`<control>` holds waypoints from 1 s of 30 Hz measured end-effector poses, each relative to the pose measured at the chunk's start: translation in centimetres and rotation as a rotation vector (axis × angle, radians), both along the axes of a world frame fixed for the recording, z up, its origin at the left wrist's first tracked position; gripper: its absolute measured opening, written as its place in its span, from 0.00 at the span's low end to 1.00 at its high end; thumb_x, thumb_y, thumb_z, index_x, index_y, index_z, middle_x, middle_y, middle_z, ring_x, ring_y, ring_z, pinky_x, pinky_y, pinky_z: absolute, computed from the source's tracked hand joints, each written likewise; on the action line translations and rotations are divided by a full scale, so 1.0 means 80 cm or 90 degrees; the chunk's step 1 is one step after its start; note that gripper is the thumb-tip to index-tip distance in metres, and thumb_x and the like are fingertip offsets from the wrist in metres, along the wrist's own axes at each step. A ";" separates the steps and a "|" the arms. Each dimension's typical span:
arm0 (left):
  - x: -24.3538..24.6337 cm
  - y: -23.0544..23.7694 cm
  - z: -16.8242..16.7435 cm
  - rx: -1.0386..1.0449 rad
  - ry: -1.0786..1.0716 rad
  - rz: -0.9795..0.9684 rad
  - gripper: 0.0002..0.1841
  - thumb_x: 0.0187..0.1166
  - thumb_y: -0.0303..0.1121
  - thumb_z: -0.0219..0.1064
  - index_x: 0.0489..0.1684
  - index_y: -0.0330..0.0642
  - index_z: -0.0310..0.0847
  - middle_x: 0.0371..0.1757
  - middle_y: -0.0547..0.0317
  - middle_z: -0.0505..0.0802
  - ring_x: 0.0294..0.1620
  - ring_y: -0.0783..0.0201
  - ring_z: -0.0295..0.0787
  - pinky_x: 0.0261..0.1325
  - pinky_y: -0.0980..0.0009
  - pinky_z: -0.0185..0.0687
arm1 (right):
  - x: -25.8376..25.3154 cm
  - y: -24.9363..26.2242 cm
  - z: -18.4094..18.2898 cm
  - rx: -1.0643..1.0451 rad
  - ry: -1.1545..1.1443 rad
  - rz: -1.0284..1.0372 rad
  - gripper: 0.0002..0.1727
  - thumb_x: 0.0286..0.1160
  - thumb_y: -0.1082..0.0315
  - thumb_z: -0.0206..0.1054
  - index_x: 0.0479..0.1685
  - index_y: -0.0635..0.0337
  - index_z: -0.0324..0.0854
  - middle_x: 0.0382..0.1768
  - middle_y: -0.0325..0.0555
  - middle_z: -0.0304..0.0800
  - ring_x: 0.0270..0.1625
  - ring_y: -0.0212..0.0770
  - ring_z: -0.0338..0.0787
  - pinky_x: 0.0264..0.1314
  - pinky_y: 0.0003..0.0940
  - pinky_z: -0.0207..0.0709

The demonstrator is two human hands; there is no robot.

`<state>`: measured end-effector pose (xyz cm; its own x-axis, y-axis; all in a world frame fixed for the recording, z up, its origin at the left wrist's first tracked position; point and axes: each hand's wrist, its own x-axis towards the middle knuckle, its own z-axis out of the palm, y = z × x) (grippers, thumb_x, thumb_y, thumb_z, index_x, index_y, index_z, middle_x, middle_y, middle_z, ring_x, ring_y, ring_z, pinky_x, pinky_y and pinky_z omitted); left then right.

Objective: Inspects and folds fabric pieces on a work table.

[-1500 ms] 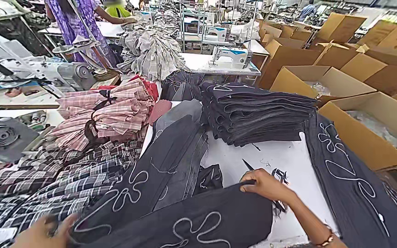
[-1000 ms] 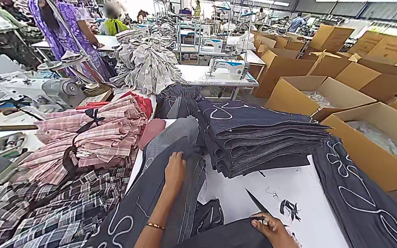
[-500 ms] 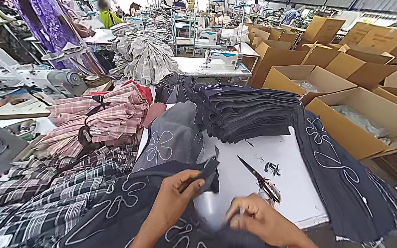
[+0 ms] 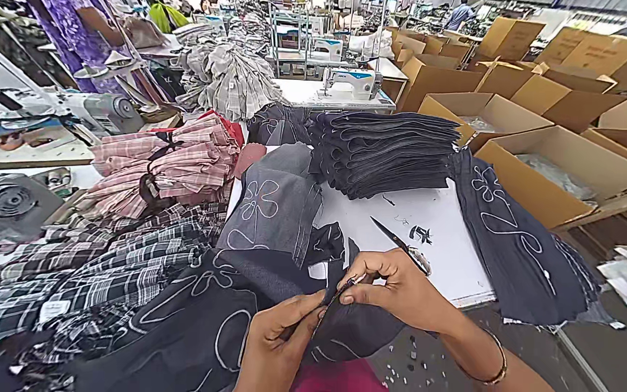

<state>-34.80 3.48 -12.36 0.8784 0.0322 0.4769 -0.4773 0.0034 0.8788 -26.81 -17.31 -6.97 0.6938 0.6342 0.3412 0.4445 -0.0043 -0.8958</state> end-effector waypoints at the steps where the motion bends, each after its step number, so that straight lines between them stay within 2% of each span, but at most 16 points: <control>1: -0.001 0.000 -0.002 0.001 -0.009 -0.004 0.12 0.79 0.24 0.67 0.53 0.42 0.95 0.51 0.69 0.98 0.54 0.83 0.92 0.62 0.83 0.85 | -0.004 0.000 0.000 -0.001 -0.001 -0.007 0.08 0.73 0.68 0.76 0.37 0.65 0.87 0.33 0.33 0.94 0.34 0.12 0.85 0.40 0.09 0.78; 8: -0.006 0.005 -0.009 0.042 -0.067 -0.021 0.12 0.82 0.26 0.65 0.56 0.41 0.93 0.50 0.66 0.98 0.53 0.84 0.91 0.62 0.84 0.84 | -0.018 0.001 0.004 -0.031 -0.021 -0.015 0.10 0.72 0.67 0.77 0.38 0.65 0.86 0.29 0.31 0.91 0.32 0.13 0.84 0.40 0.10 0.78; 15: -0.008 0.009 -0.011 0.034 -0.103 -0.037 0.13 0.83 0.26 0.64 0.58 0.42 0.92 0.51 0.67 0.98 0.54 0.84 0.90 0.62 0.85 0.83 | -0.022 0.007 0.009 -0.060 -0.043 -0.025 0.11 0.70 0.65 0.79 0.36 0.63 0.84 0.28 0.30 0.89 0.31 0.13 0.83 0.38 0.09 0.76; 18: -0.008 0.013 -0.011 0.033 -0.124 -0.055 0.13 0.87 0.32 0.62 0.60 0.42 0.90 0.51 0.66 0.97 0.53 0.84 0.90 0.61 0.85 0.83 | -0.022 0.010 0.010 -0.066 -0.045 -0.028 0.12 0.69 0.64 0.80 0.35 0.62 0.83 0.27 0.28 0.88 0.30 0.12 0.83 0.37 0.10 0.76; 20: -0.011 0.012 -0.010 0.029 -0.112 -0.053 0.14 0.86 0.39 0.66 0.61 0.47 0.90 0.53 0.69 0.97 0.54 0.82 0.91 0.60 0.83 0.86 | -0.021 0.013 0.007 -0.064 -0.034 -0.037 0.12 0.67 0.64 0.81 0.35 0.60 0.82 0.26 0.27 0.88 0.30 0.12 0.83 0.37 0.10 0.77; 22: -0.013 0.006 -0.008 0.030 -0.102 -0.003 0.13 0.78 0.38 0.74 0.57 0.47 0.91 0.50 0.69 0.97 0.51 0.80 0.93 0.57 0.81 0.89 | -0.019 0.016 0.004 -0.055 -0.014 -0.043 0.12 0.65 0.64 0.82 0.35 0.59 0.83 0.25 0.25 0.87 0.30 0.13 0.83 0.37 0.10 0.77; 24: -0.012 -0.002 -0.007 0.042 -0.101 0.068 0.09 0.76 0.32 0.74 0.49 0.42 0.93 0.45 0.66 0.98 0.47 0.82 0.93 0.54 0.84 0.88 | -0.016 0.016 0.003 -0.057 -0.005 -0.047 0.13 0.65 0.64 0.82 0.38 0.58 0.83 0.26 0.24 0.87 0.30 0.13 0.83 0.37 0.11 0.77; 27: -0.012 -0.006 -0.005 0.072 -0.083 0.130 0.08 0.75 0.29 0.72 0.44 0.37 0.94 0.41 0.63 0.98 0.44 0.84 0.92 0.51 0.88 0.86 | -0.007 0.002 0.009 -0.057 -0.038 -0.093 0.15 0.70 0.64 0.78 0.49 0.61 0.84 0.32 0.28 0.92 0.35 0.18 0.88 0.42 0.17 0.82; 30: -0.010 -0.006 -0.003 0.084 -0.064 0.146 0.08 0.75 0.30 0.72 0.43 0.37 0.94 0.41 0.63 0.98 0.44 0.85 0.92 0.52 0.88 0.85 | -0.003 -0.018 0.026 -0.056 -0.181 -0.197 0.14 0.75 0.61 0.74 0.53 0.60 0.87 0.47 0.34 0.94 0.51 0.24 0.91 0.57 0.22 0.85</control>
<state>-35.62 3.00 -12.62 0.8032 0.1563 0.5749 -0.5377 -0.2253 0.8125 -27.04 -18.76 -4.91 0.7419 0.4460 0.5007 0.6397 -0.2469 -0.7279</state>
